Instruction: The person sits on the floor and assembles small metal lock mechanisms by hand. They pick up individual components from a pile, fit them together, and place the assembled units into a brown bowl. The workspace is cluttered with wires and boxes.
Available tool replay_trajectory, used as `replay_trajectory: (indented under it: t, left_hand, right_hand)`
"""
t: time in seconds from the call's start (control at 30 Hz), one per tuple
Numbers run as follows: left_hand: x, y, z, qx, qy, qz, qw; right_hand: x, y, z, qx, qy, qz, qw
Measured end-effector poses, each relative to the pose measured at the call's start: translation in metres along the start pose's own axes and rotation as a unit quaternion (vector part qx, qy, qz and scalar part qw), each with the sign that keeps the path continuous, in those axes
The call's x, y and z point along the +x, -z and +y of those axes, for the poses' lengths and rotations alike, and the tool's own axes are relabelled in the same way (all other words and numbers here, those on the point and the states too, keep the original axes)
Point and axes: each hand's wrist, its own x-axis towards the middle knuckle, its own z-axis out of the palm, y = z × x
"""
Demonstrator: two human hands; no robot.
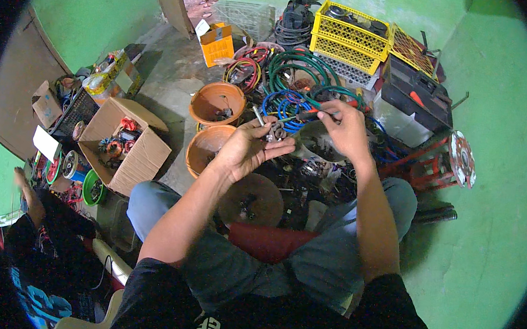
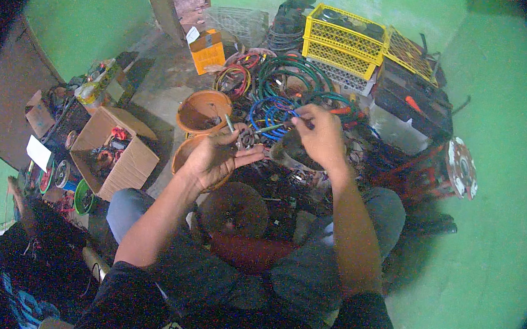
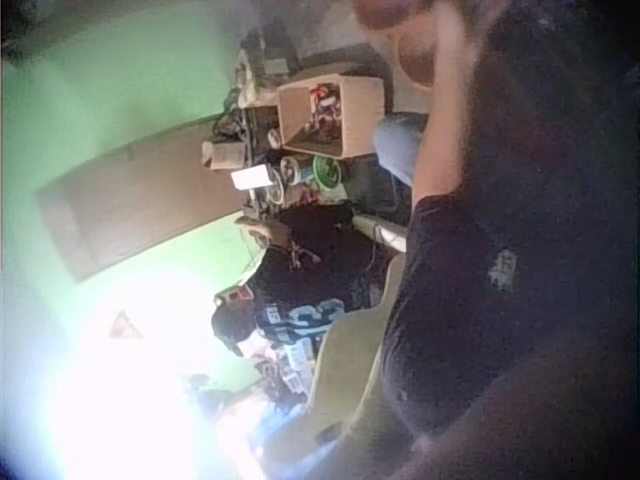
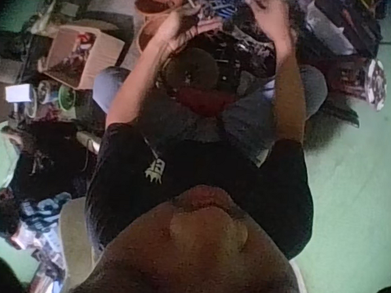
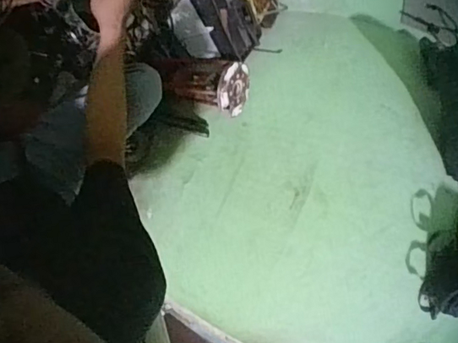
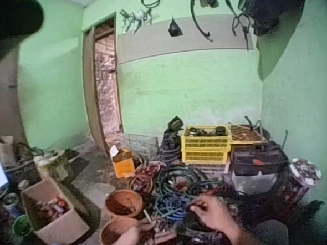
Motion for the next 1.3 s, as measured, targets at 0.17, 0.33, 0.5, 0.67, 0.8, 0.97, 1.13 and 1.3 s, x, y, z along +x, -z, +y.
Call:
replay_trajectory:
  t: [0.17, 0.33, 0.5, 0.67, 0.8, 0.97, 1.13, 1.3]
  left_hand:
    - [-0.004, 0.001, 0.002, 0.039, -0.019, 0.009, 0.999]
    - [-0.005, -0.002, 0.002, 0.1, -0.041, 0.01, 0.994]
    - [-0.009, -0.005, 0.002, 0.149, -0.062, -0.017, 0.987]
    - [-0.007, 0.001, 0.004, 0.176, -0.062, -0.029, 0.982]
    - [-0.007, 0.002, 0.005, 0.183, -0.049, -0.013, 0.982]
    - [-0.011, -0.001, 0.008, 0.174, -0.033, -0.011, 0.984]
    - [-0.011, -0.002, 0.004, 0.189, -0.039, -0.01, 0.981]
    - [-0.008, 0.0, 0.002, 0.266, -0.061, 0.0, 0.962]
  right_hand:
    - [-0.02, -0.008, -0.047, 0.14, 0.075, -0.071, 0.985]
    - [-0.029, -0.011, -0.06, 0.168, 0.095, -0.108, 0.975]
    - [-0.03, -0.011, -0.061, 0.16, 0.135, -0.116, 0.971]
    - [-0.029, -0.012, -0.059, 0.147, 0.137, -0.145, 0.969]
    - [-0.029, -0.018, -0.049, 0.204, 0.098, -0.158, 0.961]
    - [-0.029, -0.02, -0.052, 0.221, 0.077, -0.141, 0.962]
    - [-0.03, -0.018, -0.058, 0.192, 0.098, -0.13, 0.968]
    - [-0.032, -0.02, -0.053, 0.172, 0.092, -0.147, 0.97]
